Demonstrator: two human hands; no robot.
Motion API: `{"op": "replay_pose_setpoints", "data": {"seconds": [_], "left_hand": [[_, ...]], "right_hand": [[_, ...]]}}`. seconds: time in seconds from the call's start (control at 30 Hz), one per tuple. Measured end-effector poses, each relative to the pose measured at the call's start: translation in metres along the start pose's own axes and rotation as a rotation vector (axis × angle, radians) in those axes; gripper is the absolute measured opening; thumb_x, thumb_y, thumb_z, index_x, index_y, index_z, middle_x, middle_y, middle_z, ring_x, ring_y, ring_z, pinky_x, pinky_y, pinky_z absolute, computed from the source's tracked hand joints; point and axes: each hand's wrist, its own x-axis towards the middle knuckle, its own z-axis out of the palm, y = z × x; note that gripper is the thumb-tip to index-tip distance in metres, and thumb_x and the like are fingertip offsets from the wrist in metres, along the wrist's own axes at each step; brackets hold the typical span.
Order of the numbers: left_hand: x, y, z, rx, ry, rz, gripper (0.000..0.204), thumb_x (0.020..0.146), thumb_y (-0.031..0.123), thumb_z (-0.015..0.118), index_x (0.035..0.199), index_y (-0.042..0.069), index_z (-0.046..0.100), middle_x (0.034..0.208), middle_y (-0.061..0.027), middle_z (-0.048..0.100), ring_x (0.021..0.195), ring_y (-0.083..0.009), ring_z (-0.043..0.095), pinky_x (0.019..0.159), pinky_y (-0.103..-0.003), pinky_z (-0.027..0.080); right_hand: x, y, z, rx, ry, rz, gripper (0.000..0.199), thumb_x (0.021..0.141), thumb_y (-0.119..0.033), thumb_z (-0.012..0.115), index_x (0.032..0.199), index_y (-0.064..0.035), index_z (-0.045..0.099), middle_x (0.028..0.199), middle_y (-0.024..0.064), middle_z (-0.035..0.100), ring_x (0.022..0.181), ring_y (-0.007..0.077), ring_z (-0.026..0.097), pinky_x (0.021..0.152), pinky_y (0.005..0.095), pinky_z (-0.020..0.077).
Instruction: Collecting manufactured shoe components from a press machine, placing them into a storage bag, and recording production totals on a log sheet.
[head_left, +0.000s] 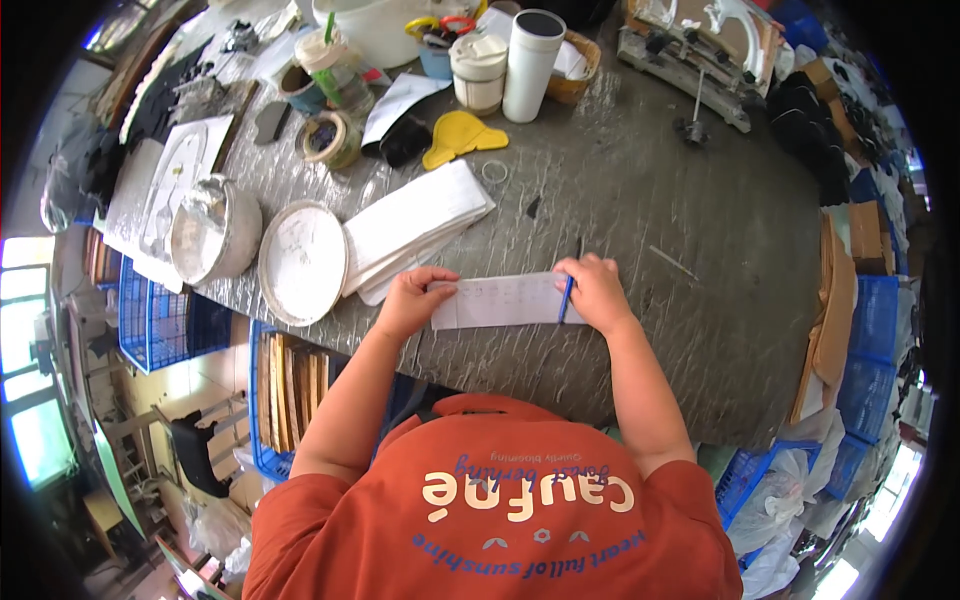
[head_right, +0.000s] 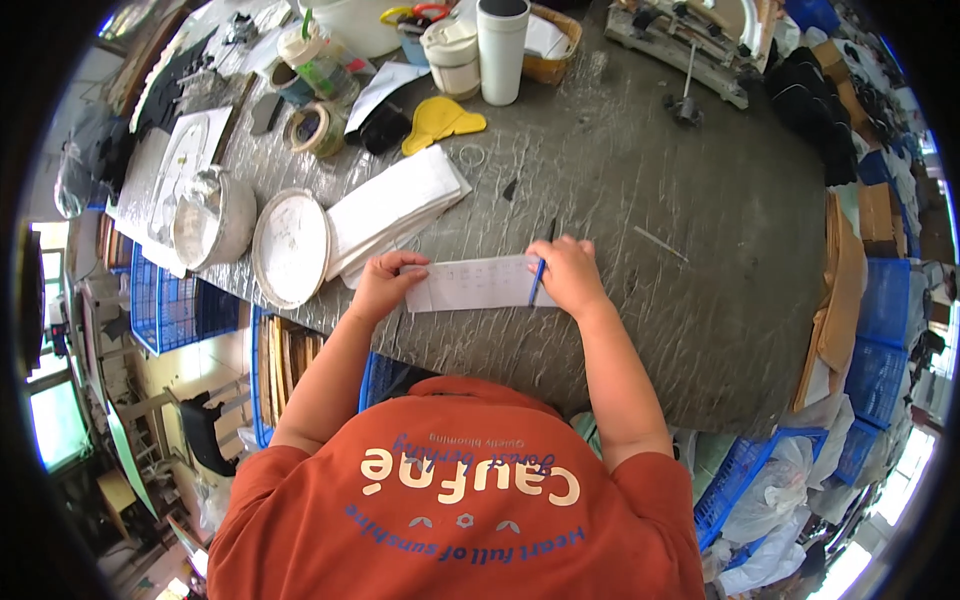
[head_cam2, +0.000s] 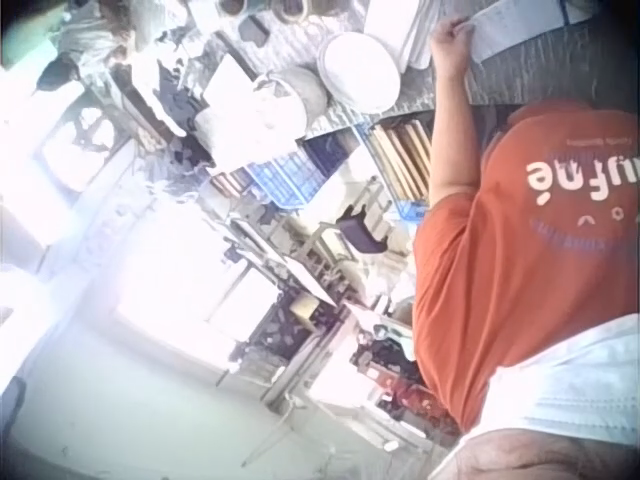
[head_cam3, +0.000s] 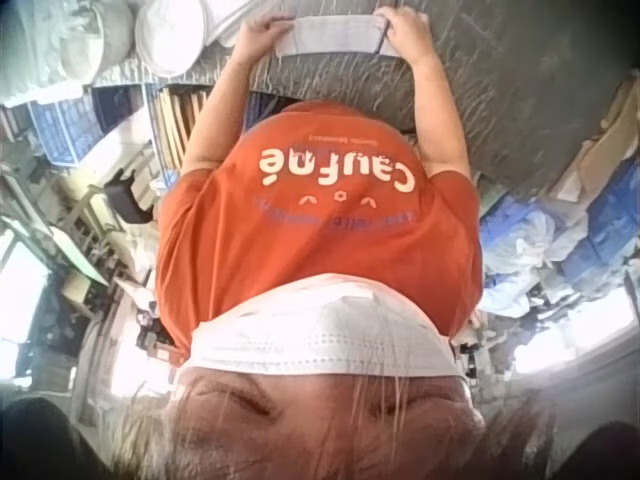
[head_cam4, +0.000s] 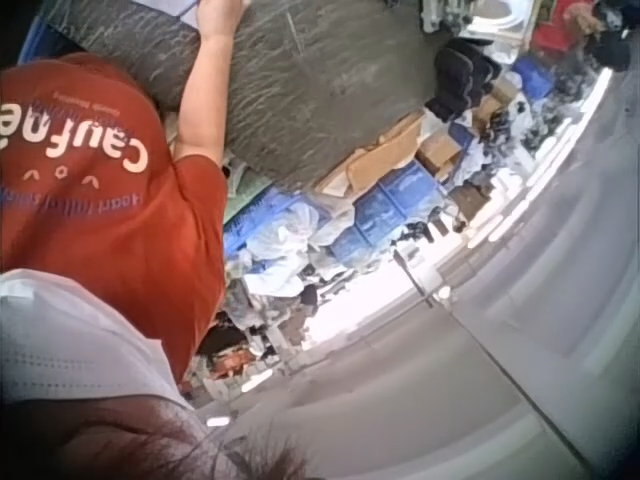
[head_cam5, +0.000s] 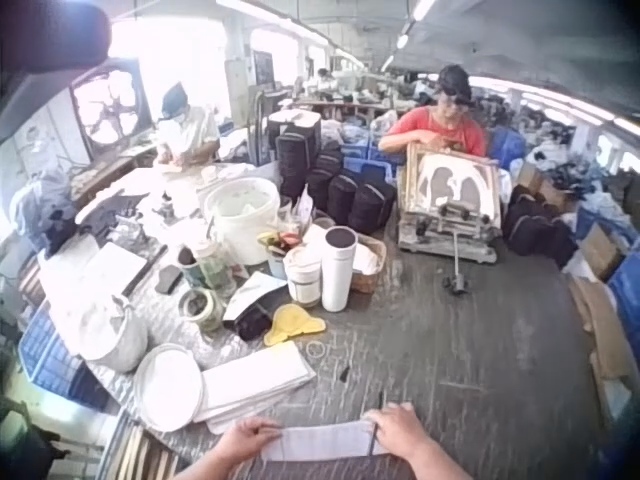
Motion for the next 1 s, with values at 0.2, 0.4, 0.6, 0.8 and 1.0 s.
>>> {"op": "replay_pose_setpoints", "data": {"seconds": [0.2, 0.4, 0.6, 0.8, 1.0], "left_hand": [[0.018, -0.010, -0.002, -0.049, 0.215, 0.068, 0.023, 0.082, 0.012, 0.061, 0.103, 0.003, 0.060, 0.087, -0.0054, 0.065, 0.077, -0.0153, 0.061, 0.070, -0.027, 0.048], [0.028, -0.019, 0.022, 0.807, 0.197, 0.571, 0.015, 0.076, 0.017, 0.063, 0.086, 0.006, 0.060, 0.080, -0.0125, 0.058, 0.077, -0.0343, 0.056, 0.067, -0.041, 0.046], [0.028, -0.021, 0.024, 0.788, 0.201, 0.539, 0.013, 0.075, 0.018, 0.063, 0.082, 0.008, 0.057, 0.078, -0.0099, 0.056, 0.076, -0.0298, 0.056, 0.064, -0.040, 0.047], [0.026, -0.020, 0.023, 0.762, 0.214, 0.487, 0.011, 0.074, 0.016, 0.063, 0.080, 0.008, 0.057, 0.077, -0.0096, 0.056, 0.076, -0.0289, 0.056, 0.064, -0.039, 0.047], [0.026, -0.018, 0.020, 0.751, 0.234, 0.525, 0.011, 0.073, 0.014, 0.064, 0.079, 0.007, 0.057, 0.076, -0.0091, 0.056, 0.072, -0.0288, 0.056, 0.063, -0.038, 0.047]], "right_hand": [[0.021, 0.003, -0.094, 0.013, 0.230, 0.186, 0.008, 0.078, -0.012, 0.055, 0.084, -0.0122, 0.062, 0.072, 0.0106, 0.058, 0.072, 0.0305, 0.058, 0.062, 0.0392, 0.0439], [0.099, 0.052, -0.191, -0.288, 0.750, 0.286, 0.009, 0.082, -0.015, 0.056, 0.090, -0.0144, 0.060, 0.079, 0.0111, 0.059, 0.075, 0.0337, 0.057, 0.062, 0.0431, 0.0437], [0.225, 0.071, -0.161, -0.369, 0.809, 0.168, 0.006, 0.081, -0.019, 0.056, 0.084, -0.0166, 0.060, 0.072, 0.0091, 0.057, 0.071, 0.0313, 0.058, 0.060, 0.0441, 0.0443], [0.280, 0.081, -0.091, -0.426, 0.789, 0.071, 0.004, 0.074, -0.013, 0.056, 0.076, -0.0161, 0.057, 0.068, 0.0068, 0.055, 0.070, 0.0279, 0.057, 0.057, 0.0412, 0.0442], [0.268, 0.075, -0.083, -0.302, 0.886, 0.098, 0.007, 0.073, -0.011, 0.059, 0.075, -0.0170, 0.057, 0.066, 0.0049, 0.054, 0.068, 0.0265, 0.056, 0.055, 0.0403, 0.0441]]}}
